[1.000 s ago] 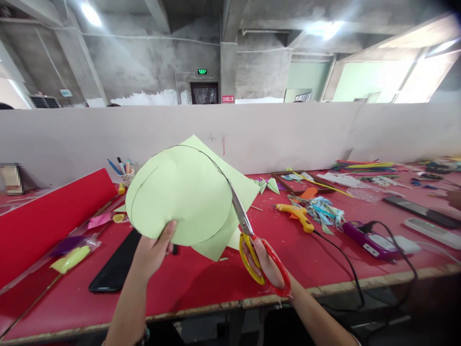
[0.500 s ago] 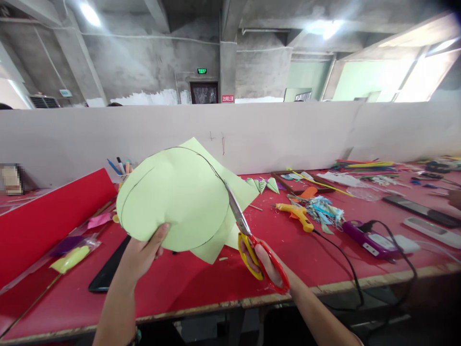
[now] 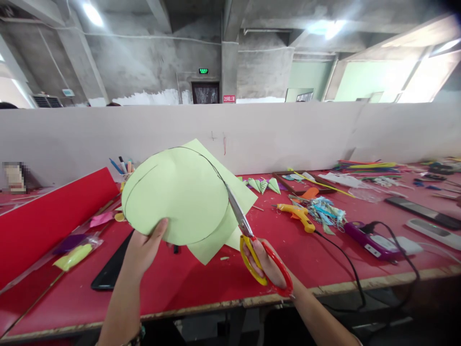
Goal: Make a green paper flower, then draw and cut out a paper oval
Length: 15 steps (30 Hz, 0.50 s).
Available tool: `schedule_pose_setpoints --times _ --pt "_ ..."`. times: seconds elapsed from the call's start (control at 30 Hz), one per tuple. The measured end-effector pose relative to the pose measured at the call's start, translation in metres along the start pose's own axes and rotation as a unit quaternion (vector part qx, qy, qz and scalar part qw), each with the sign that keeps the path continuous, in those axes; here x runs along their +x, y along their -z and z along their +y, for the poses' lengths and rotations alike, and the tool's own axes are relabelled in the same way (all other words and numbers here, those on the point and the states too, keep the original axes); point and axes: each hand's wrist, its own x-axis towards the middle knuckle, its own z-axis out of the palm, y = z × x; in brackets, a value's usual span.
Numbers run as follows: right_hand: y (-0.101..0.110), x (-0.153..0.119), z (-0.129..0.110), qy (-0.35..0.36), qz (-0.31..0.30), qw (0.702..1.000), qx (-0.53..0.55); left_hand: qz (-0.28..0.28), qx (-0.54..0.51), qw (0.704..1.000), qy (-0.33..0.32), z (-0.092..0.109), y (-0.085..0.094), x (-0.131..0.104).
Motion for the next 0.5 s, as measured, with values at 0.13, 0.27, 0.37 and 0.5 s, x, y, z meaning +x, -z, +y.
schedule_pose_setpoints --times 0.13,0.27,0.37,0.5 --pt "-0.0004 0.0016 0.0010 0.009 -0.010 1.000 0.011 0.014 0.026 1.000 -0.001 -0.0028 -0.0065 0.0020" --pt "0.0009 -0.0003 -0.0013 0.043 -0.031 0.998 0.021 0.008 0.084 0.996 0.009 -0.0024 -0.0059 0.0013" --pt "0.0030 -0.0029 -0.0057 0.063 -0.040 0.997 -0.003 -0.008 0.090 0.996 0.023 0.0004 -0.0030 0.0006" --pt "0.0049 -0.0024 -0.0081 0.086 -0.051 0.995 -0.025 -0.021 0.063 0.998 0.007 0.0050 -0.0015 -0.0002"
